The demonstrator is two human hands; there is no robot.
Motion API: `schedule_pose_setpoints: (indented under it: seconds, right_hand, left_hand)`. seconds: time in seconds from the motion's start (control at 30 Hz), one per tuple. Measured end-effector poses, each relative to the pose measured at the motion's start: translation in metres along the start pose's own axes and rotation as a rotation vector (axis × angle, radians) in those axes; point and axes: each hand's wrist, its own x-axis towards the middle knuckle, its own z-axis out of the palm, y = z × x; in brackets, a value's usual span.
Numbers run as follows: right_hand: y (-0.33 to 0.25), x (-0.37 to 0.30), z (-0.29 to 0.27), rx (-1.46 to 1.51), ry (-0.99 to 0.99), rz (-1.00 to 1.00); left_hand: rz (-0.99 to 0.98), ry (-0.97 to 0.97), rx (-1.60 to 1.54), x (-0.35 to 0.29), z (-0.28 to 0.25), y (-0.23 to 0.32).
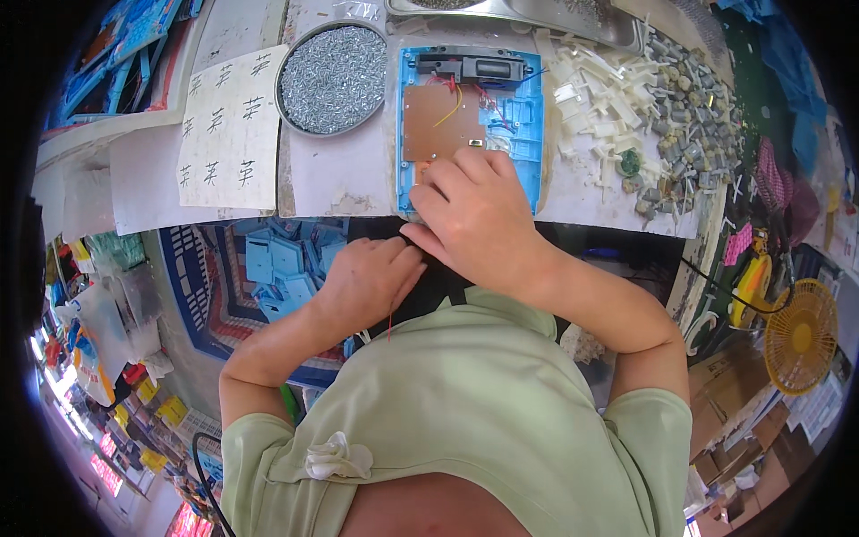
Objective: Assembling and soldering components of a blue electronic toy or device at a workbench.
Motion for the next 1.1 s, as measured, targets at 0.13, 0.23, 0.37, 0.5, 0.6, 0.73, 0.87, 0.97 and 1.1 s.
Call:
schedule_pose_setpoints:
  seconds: [0.13,0.23,0.37,0.5,0.6,0.73,0.87,0.97,1.1]
  right_hand:
    - [0.004,-0.002,0.007,-0.029,0.000,0.007]
    - [0.002,-0.002,-0.001,-0.016,-0.009,0.007]
    - [0.019,-0.009,-0.022,0.051,0.018,-0.056]
    - [0.072,-0.008,-0.046,-0.049,0.132,-0.017]
    - [0.088,0.001,-0.050,-0.057,0.110,-0.076]
    - [0.100,-0.001,-0.048,-0.005,0.133,-0.214]
    - [0.116,-0.001,-0.047,-0.054,0.180,-0.348]
    - [0.116,0.006,-0.061,-0.059,0.106,-0.359]
    - [0.159,0.029,-0.119,0.342,-0.326,-0.194]
  left_hand:
    - [0.036,-0.039,-0.142,0.018,-0.040,-0.013]
    - [0.017,0.143,-0.236,0.042,-0.049,-0.019]
    - [0.135,0.232,-0.214,0.048,-0.032,-0.039]
    - [0.164,0.238,-0.257,0.051,-0.031,-0.039]
    - [0.183,0.216,-0.275,0.055,-0.040,-0.033]
    - [0.223,0.168,-0.265,0.053,-0.049,-0.023]
    - [0.203,0.153,-0.230,0.055,-0.049,-0.025]
    - [0.206,0.134,-0.163,0.055,-0.047,-0.032]
    - [0.205,0.104,-0.136,0.058,-0.050,-0.036]
